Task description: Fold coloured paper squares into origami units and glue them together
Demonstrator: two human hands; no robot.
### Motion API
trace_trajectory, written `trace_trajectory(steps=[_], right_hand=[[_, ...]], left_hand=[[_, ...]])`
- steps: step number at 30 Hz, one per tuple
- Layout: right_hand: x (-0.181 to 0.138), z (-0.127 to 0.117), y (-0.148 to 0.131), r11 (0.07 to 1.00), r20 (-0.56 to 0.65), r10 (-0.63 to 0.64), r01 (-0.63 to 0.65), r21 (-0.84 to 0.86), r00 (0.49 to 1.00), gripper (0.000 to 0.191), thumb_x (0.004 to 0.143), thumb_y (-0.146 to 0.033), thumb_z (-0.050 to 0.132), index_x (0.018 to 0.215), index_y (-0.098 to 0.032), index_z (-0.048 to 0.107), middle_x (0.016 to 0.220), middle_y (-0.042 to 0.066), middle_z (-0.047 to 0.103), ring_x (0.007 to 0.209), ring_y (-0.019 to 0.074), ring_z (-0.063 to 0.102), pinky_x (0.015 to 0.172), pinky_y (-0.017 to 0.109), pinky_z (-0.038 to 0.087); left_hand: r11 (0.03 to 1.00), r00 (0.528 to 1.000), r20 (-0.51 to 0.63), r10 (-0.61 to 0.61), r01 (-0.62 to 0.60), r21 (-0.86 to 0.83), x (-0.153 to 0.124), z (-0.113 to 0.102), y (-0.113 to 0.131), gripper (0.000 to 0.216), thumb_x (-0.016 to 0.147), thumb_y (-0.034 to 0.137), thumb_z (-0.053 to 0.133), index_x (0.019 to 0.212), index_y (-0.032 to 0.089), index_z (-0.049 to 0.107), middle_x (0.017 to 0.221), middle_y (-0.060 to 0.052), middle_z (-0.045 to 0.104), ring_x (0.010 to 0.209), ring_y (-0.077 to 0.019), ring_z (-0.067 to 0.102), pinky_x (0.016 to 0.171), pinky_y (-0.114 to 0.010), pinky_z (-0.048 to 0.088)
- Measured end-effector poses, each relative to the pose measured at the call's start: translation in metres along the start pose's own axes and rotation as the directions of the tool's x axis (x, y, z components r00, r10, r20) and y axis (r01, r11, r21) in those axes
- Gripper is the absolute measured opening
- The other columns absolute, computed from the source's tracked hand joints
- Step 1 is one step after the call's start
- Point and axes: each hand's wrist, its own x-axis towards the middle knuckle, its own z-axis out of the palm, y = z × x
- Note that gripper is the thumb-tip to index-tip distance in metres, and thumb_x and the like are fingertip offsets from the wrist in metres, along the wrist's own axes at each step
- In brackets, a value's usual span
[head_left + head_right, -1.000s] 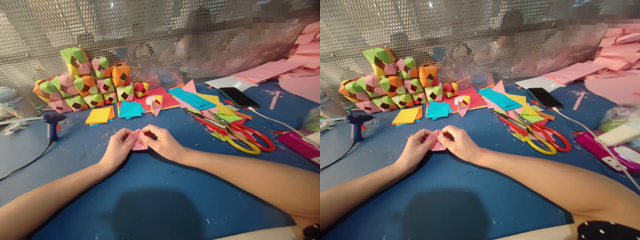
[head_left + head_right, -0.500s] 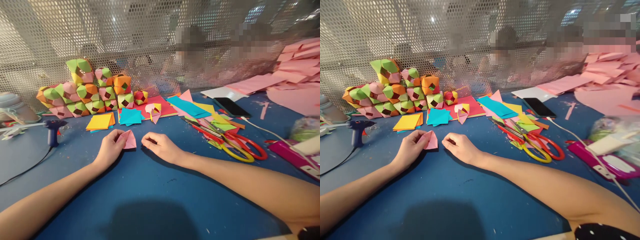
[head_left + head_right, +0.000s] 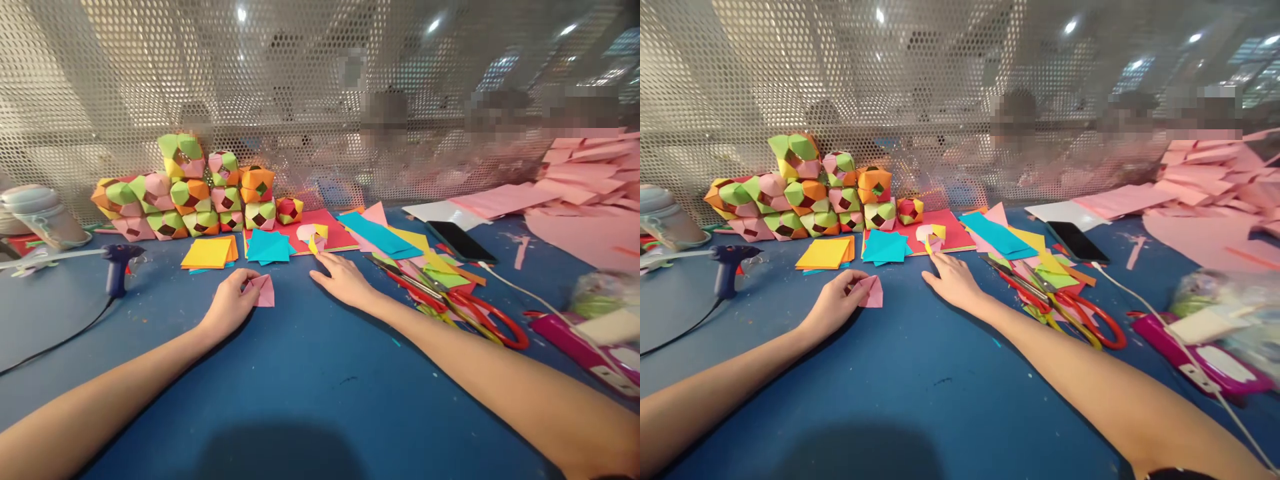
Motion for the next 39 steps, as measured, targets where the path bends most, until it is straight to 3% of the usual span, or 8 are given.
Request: trace_trajectory(steps=[3,7,13,17,22,25,33,39], right_hand=[[0.0,0.002,0.001,0.999,-0.064,0.002,0.0,0.034,0.998,0.046,0.085,-0.036,0.049,0.123,-0.012,0.054,0.128,0.019,0.053,0.117,0.0342,0.051,0.095,0.054,0.039],[0.001,0.001,0.0,0.99,-0.178,-0.01,0.035,0.136,0.984,0.036,0.087,-0.031,0.045,0.117,-0.015,0.056,0.122,0.014,0.059,0.115,0.0255,0.053,0.097,0.044,0.042],[0.001,-0.003,0.002,0.974,-0.286,0.033,0.033,0.226,0.958,0.029,0.088,-0.028,0.041,0.108,-0.014,0.057,0.107,0.013,0.065,0.098,0.0211,0.062,0.082,0.037,0.05],[-0.003,-0.004,-0.004,0.981,-0.297,-0.013,0.07,0.182,0.955,0.03,0.086,-0.026,0.045,0.111,-0.016,0.058,0.115,0.013,0.062,0.11,0.0248,0.055,0.094,0.043,0.042],[-0.007,-0.006,-0.011,0.99,-0.261,-0.14,0.135,-0.037,0.955,0.028,0.084,-0.023,0.05,0.109,-0.016,0.06,0.128,0.014,0.054,0.117,0.029,0.05,0.095,0.046,0.04],[-0.008,-0.009,-0.017,0.982,-0.291,-0.183,0.186,-0.017,0.939,0.024,0.085,-0.02,0.048,0.104,-0.018,0.061,0.129,0.013,0.053,0.119,0.027,0.049,0.097,0.045,0.04],[0.015,-0.012,-0.056,0.888,0.024,-0.459,0.459,0.007,0.888,0.027,0.085,-0.015,0.046,0.107,-0.016,0.061,0.122,0.01,0.059,0.113,0.0243,0.052,0.095,0.043,0.041],[0.08,0.01,-0.095,0.887,0.193,-0.46,0.459,0.053,0.866,0.026,0.087,-0.019,0.047,0.109,-0.015,0.061,0.116,0.012,0.061,0.109,0.0261,0.053,0.091,0.043,0.041]], left_hand=[[1.0,1.0,-0.015,-0.012,0.011,-0.006,0.001,-0.001,-0.001,0.027,0.082,0.037,0.048,0.101,0.019,0.059,0.095,-0.005,0.064,0.075,-0.0163,0.057,0.069,-0.029,0.045],[0.998,0.999,-0.047,-0.027,0.025,-0.051,0.002,-0.003,-0.001,0.029,0.082,0.034,0.049,0.105,0.019,0.057,0.101,-0.005,0.062,0.072,-0.0142,0.056,0.067,-0.028,0.046],[0.989,0.998,-0.014,-0.056,0.054,-0.14,0.002,-0.003,-0.002,0.028,0.084,0.038,0.047,0.104,0.02,0.055,0.103,-0.003,0.062,0.078,-0.0146,0.056,0.072,-0.029,0.046],[0.982,0.998,-0.006,-0.063,0.061,-0.178,0.003,-0.001,-0.003,0.026,0.084,0.036,0.047,0.104,0.02,0.055,0.102,-0.003,0.062,0.08,-0.0147,0.057,0.075,-0.029,0.045],[0.973,0.998,0.003,-0.059,0.058,-0.223,0.002,-0.001,-0.001,0.02,0.084,0.033,0.047,0.097,0.02,0.055,0.093,-0.002,0.062,0.075,-0.0135,0.056,0.07,-0.027,0.045],[0.969,0.999,-0.003,-0.05,0.048,-0.242,0.002,0.0,-0.003,0.017,0.083,0.03,0.048,0.096,0.02,0.055,0.087,-0.001,0.061,0.072,-0.0131,0.056,0.068,-0.026,0.044],[0.958,0.999,0.009,-0.032,0.033,-0.286,0.005,0.003,-0.008,0.017,0.079,0.021,0.048,0.095,0.019,0.055,0.084,-0.001,0.06,0.072,-0.012,0.055,0.066,-0.024,0.044],[0.927,1.0,-0.002,0.013,-0.013,-0.375,0.004,0.004,-0.008,0.019,0.079,0.021,0.049,0.097,0.018,0.054,0.09,-0.003,0.062,0.077,-0.0129,0.058,0.071,-0.026,0.046]])
